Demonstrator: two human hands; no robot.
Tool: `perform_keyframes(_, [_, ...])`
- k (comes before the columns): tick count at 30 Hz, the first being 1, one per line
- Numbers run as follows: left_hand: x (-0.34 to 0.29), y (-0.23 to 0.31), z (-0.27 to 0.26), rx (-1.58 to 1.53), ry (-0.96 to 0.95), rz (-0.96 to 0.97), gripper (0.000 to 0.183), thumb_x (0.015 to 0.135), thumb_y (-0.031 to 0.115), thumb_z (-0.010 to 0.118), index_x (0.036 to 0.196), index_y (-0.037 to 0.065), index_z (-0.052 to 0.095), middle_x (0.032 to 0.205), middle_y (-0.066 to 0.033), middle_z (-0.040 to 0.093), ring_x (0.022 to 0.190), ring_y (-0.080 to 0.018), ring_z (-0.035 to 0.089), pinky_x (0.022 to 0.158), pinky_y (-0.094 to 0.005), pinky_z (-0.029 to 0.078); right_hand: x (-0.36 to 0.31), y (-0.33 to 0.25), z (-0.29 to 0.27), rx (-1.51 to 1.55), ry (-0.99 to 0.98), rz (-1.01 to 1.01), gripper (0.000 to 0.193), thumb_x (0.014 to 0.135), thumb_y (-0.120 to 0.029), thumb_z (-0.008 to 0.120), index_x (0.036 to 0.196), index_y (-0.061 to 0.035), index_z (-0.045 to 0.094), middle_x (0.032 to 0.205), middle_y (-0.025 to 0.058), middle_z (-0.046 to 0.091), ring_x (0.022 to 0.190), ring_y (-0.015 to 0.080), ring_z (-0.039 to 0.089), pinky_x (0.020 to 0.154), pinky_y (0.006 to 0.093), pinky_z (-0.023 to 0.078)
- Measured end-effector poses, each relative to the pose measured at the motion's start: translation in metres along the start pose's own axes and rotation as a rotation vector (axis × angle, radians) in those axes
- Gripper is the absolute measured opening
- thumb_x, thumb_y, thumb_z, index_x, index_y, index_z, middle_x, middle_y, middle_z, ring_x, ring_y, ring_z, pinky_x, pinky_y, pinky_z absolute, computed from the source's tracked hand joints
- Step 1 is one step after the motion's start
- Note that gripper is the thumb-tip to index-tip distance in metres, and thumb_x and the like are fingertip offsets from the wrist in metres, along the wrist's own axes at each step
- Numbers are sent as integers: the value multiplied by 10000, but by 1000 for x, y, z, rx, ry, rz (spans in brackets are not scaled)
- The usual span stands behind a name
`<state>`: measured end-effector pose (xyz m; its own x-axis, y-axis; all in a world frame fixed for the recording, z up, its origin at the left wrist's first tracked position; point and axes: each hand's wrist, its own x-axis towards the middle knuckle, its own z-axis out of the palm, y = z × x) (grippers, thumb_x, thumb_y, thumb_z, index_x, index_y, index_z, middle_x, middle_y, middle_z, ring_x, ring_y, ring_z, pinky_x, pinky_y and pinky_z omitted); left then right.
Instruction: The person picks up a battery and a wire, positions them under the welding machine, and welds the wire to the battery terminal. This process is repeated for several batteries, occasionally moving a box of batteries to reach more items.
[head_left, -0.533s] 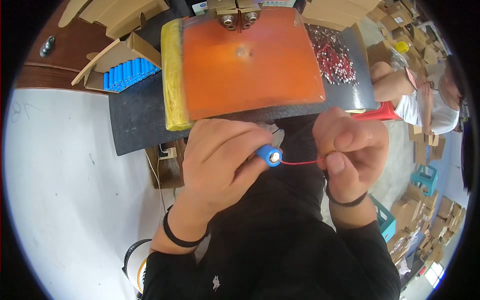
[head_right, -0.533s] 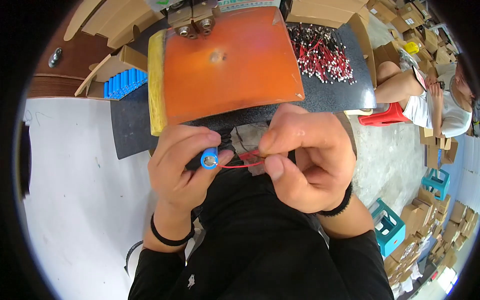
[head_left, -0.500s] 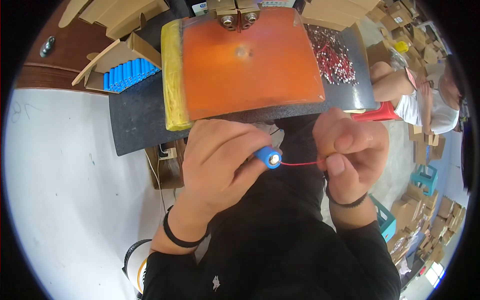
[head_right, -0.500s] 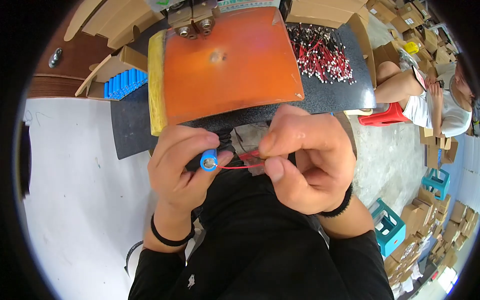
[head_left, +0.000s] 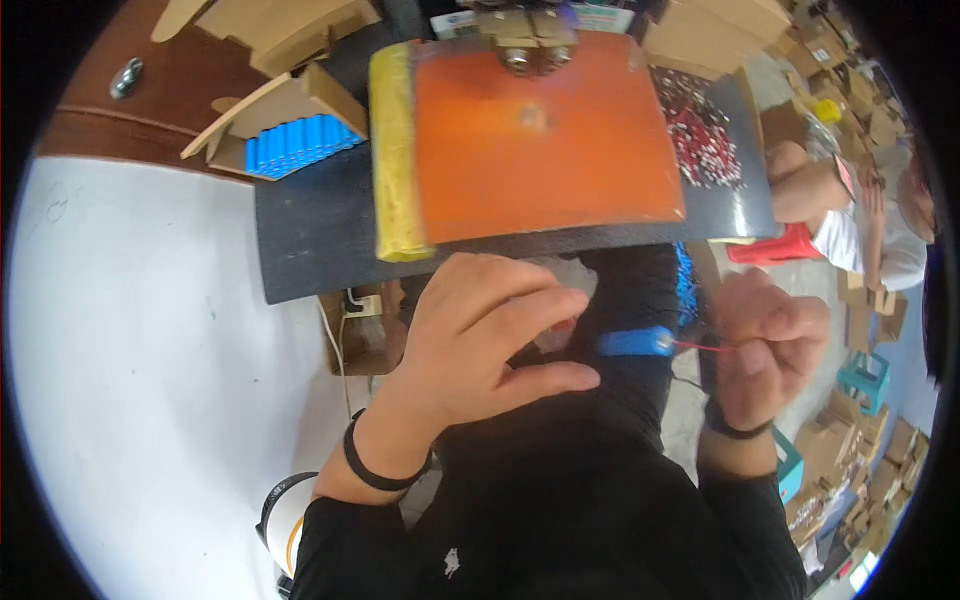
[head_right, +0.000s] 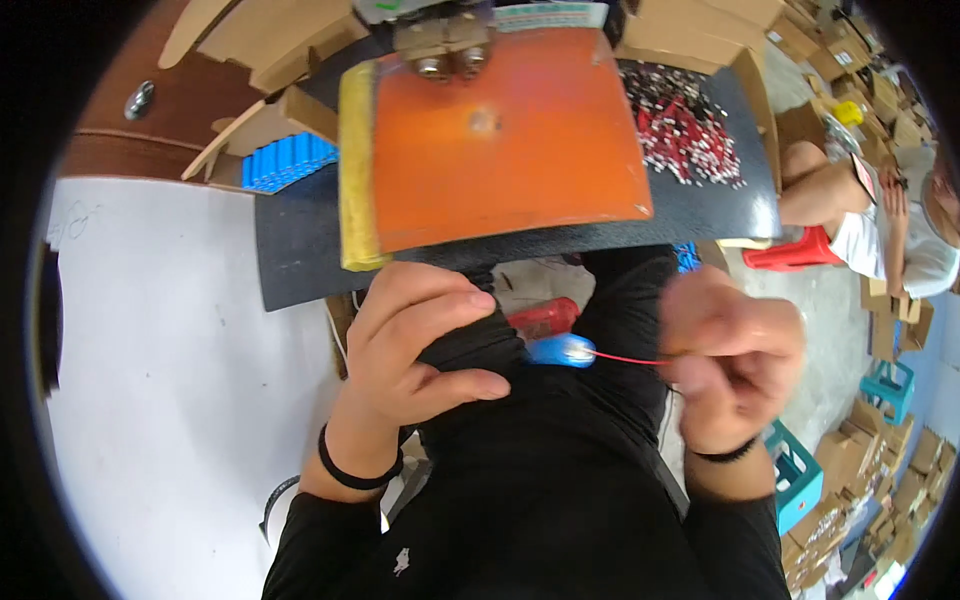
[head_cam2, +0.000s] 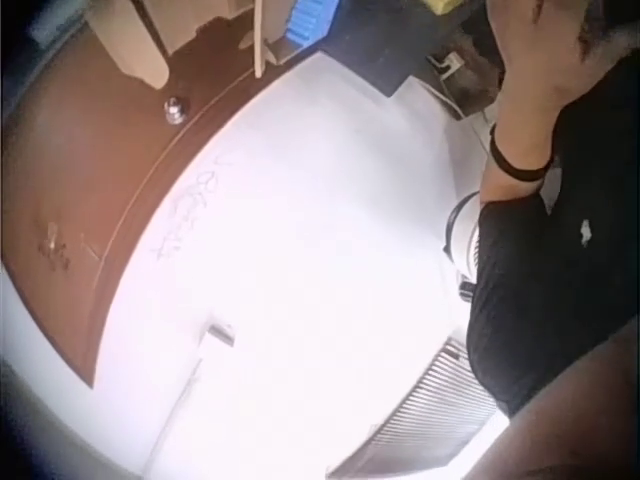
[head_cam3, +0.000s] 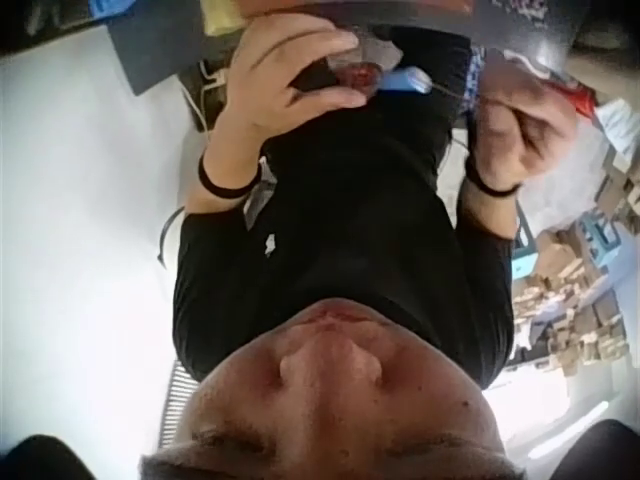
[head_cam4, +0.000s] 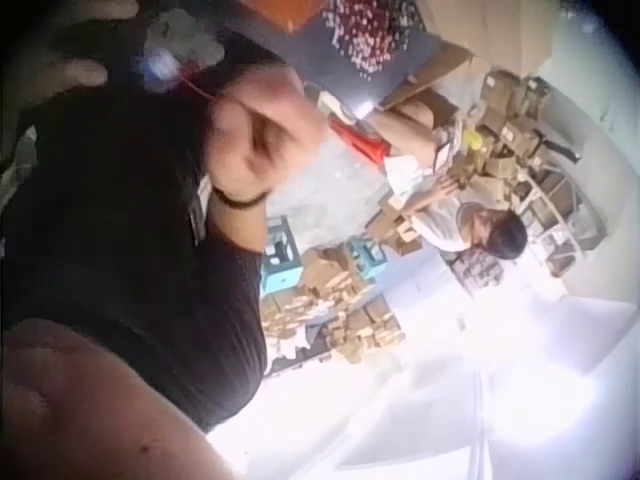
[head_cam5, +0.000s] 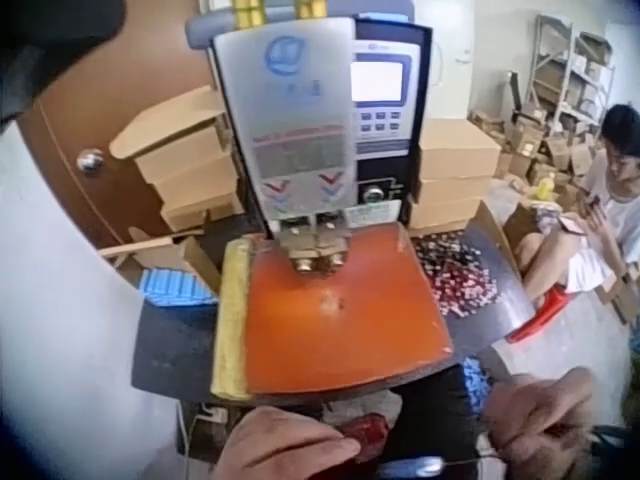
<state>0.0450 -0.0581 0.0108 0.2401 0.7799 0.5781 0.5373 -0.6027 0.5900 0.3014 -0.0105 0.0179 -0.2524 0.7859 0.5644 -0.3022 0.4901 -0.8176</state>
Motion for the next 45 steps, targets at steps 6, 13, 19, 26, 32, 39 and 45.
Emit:
perform_keyframes(6, [-28,-54,-56,356,285,-165,189,806,92,723,971,3,699,901,-145,689,830,-297,647,771,-392,522,-57,-9,-77,-301,122,288,165,937,-66,588,1075,-46,499,794,42,517,723,131,477,657,254,389])
perform_keyframes(13, [-7,-173,-110,958,74,-337,245,845,207,747,1073,125,718,1090,-65,648,1059,-265,596,903,-455,459,-131,52,-159,-997,-159,1037,426,887,5,591,1306,-17,514,1138,158,669,1012,252,652,835,336,518])
perform_keyframes(19, [-2,-209,-82,1183,-198,-325,339,827,313,751,1123,153,716,1145,-30,640,1127,-245,559,929,-459,402,-214,77,-218,-1010,-71,994,546,878,-21,621,1398,-5,458,1308,193,601,1137,289,622,934,367,512])
perform_keyframes(26, [-17,-217,-101,1131,-175,-234,263,899,273,683,1123,138,715,1193,-7,652,1135,-245,571,979,-454,374,-162,79,-189,-910,60,930,469,881,-18,606,1341,-12,513,1265,168,603,1097,276,627,936,346,504])
perform_keyframes(32, [-14,-216,-89,1195,-237,-233,325,923,263,661,1219,130,673,1286,-4,612,1218,-235,533,1028,-439,354,-118,89,-168,-918,98,733,373,883,-9,601,1255,-33,573,1148,128,615,954,220,620,850,324,509])
perform_keyframes(39, [-25,-218,-104,1101,-166,-197,289,958,240,615,1207,101,659,1323,-41,612,1238,-250,536,1058,-451,330,-55,97,-132,-988,182,376,249,874,-22,636,1122,-40,635,1054,97,617,901,235,603,798,330,491])
perform_keyframes(45, [-39,-169,-97,469,262,-319,268,992,102,525,1231,-4,582,1228,-131,652,1159,-260,599,1042,-419,405,-11,143,-131,-1374,92,187,138,897,-138,682,990,-35,683,969,137,633,922,339,613,807,410,496])
